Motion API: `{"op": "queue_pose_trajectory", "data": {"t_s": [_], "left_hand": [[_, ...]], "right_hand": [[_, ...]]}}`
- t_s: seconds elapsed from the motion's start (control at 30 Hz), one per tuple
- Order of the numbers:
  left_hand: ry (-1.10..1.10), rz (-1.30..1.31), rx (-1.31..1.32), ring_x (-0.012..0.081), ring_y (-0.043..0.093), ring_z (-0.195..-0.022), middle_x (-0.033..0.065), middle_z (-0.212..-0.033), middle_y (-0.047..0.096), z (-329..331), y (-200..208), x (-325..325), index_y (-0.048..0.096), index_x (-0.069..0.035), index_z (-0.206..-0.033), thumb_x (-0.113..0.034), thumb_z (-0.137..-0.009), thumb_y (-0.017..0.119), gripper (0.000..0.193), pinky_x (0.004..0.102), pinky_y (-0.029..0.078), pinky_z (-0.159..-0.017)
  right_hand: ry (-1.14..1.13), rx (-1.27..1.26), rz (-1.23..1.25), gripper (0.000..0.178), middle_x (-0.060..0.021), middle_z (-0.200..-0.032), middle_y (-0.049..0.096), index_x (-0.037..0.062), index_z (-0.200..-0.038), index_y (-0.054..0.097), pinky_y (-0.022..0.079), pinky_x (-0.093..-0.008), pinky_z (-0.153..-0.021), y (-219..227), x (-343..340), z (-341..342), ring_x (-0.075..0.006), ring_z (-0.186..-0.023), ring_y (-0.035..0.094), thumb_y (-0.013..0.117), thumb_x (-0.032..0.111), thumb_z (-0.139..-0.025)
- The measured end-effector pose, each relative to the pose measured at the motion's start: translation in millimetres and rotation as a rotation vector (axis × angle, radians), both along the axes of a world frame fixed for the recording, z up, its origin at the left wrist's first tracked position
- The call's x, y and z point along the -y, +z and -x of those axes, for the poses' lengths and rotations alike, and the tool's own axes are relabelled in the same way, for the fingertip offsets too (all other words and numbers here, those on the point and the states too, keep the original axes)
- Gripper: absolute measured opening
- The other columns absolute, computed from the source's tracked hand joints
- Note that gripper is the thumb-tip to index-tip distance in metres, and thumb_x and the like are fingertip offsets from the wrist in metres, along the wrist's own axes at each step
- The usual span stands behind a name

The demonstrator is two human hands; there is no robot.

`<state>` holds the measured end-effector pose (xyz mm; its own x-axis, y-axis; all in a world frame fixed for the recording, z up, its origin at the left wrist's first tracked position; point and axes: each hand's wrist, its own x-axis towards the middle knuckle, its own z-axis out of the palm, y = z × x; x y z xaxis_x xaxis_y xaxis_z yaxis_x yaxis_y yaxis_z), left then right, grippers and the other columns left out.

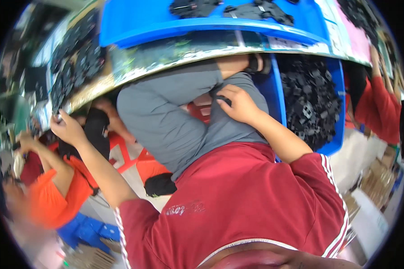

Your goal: The person assembles toy car chassis by hand, picking up plastic components and frames, fitting parts together onto the chassis, and placing the assembled pieces onto the table and tray.

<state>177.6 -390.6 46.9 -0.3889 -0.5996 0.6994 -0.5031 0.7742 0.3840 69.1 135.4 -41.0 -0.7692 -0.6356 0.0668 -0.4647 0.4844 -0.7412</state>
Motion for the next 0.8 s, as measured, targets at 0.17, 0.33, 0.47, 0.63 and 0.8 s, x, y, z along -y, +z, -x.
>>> {"op": "queue_pose_trajectory", "data": {"t_s": [0.17,0.33,0.47,0.63,0.8], "left_hand": [[-0.663,-0.580,0.205,0.0107,0.055,-0.077,0.0037,-0.090,0.059,3,-8,-178,0.065,-0.003,-0.107,-0.006,-0.093,0.068,0.015,0.0258,0.046,-0.066],[-0.716,0.003,0.450,0.0292,0.062,-0.073,0.0074,-0.078,0.059,33,-15,-237,0.067,-0.007,-0.093,-0.008,-0.084,0.068,0.010,0.0407,0.049,-0.065],[-0.739,-0.139,0.430,0.0288,0.062,-0.074,0.0075,-0.079,0.060,42,-8,-243,0.067,-0.007,-0.093,-0.009,-0.084,0.069,0.009,0.0410,0.049,-0.067],[-0.821,-0.009,0.443,0.0298,0.061,-0.075,0.0084,-0.079,0.060,46,-11,-251,0.067,-0.006,-0.093,-0.008,-0.084,0.068,0.009,0.0419,0.049,-0.068],[-0.746,0.025,0.477,0.0304,0.060,-0.075,0.0095,-0.079,0.059,34,-17,-240,0.065,-0.004,-0.090,-0.008,-0.086,0.066,0.006,0.0437,0.048,-0.067]], "right_hand": [[0.071,0.110,0.162,0.020,-0.0166,-0.097,0.070,0.0002,-0.103,0.071,0.056,-0.0396,-0.077,76,-26,29,-0.0328,-0.087,0.069,0.071,0.015,-0.089],[-0.085,-0.199,0.177,0.012,-0.0078,-0.080,0.067,0.0012,-0.098,0.073,0.053,-0.0307,-0.070,174,-46,104,-0.0210,-0.074,0.065,0.070,0.010,-0.090],[-0.324,-0.265,-0.214,0.044,-0.0227,-0.108,0.070,0.0026,-0.120,0.070,0.055,-0.0410,-0.088,186,-49,212,-0.0375,-0.095,0.070,0.077,0.020,-0.080],[-0.217,-0.719,-0.397,0.037,-0.0190,-0.099,0.072,0.0043,-0.116,0.071,0.055,-0.0430,-0.085,110,-48,271,-0.0347,-0.096,0.069,0.075,0.020,-0.083],[-0.143,-0.527,-0.444,0.023,-0.0211,-0.095,0.072,0.0079,-0.106,0.071,0.057,-0.0488,-0.083,128,-51,269,-0.0412,-0.095,0.070,0.065,0.013,-0.084]]}}
